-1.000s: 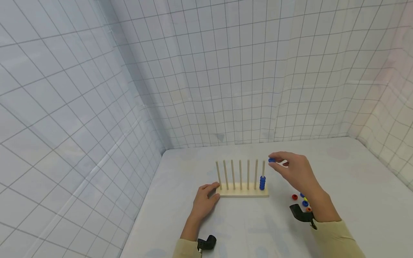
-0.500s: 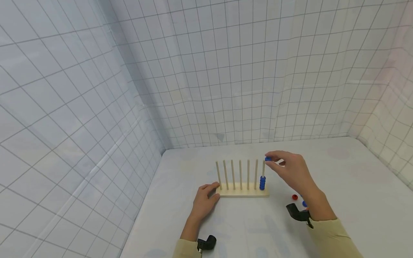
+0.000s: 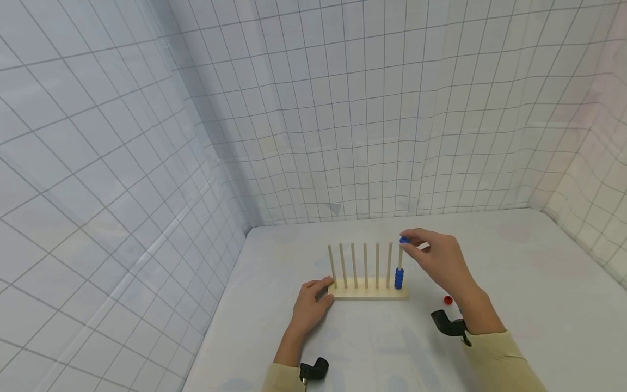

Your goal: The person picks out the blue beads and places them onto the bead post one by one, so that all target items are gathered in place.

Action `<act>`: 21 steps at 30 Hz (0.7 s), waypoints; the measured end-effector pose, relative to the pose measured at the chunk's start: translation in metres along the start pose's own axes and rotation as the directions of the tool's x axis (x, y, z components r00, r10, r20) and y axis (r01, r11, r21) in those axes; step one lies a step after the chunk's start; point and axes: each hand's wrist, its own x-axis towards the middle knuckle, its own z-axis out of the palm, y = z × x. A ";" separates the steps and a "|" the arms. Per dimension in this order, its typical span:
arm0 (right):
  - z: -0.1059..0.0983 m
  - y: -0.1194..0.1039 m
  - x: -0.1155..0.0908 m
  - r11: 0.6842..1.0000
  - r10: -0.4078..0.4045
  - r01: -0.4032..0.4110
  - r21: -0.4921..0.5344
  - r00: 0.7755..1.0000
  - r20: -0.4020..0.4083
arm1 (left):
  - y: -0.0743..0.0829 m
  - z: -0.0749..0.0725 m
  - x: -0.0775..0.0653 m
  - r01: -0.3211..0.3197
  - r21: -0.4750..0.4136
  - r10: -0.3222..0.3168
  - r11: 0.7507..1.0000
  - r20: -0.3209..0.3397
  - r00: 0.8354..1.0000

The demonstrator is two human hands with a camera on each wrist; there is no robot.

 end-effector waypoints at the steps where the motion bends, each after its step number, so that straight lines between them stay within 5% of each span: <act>1: 0.001 0.000 0.000 1.000 0.004 -0.004 -0.002 1.000 0.003 | 0.000 0.000 0.000 -0.006 0.003 0.006 1.000 -0.002 1.000; 21: 0.005 0.002 0.001 0.999 -0.049 0.050 -0.022 0.999 0.018 | 0.002 -0.001 -0.001 -0.012 0.018 0.012 1.000 -0.003 1.000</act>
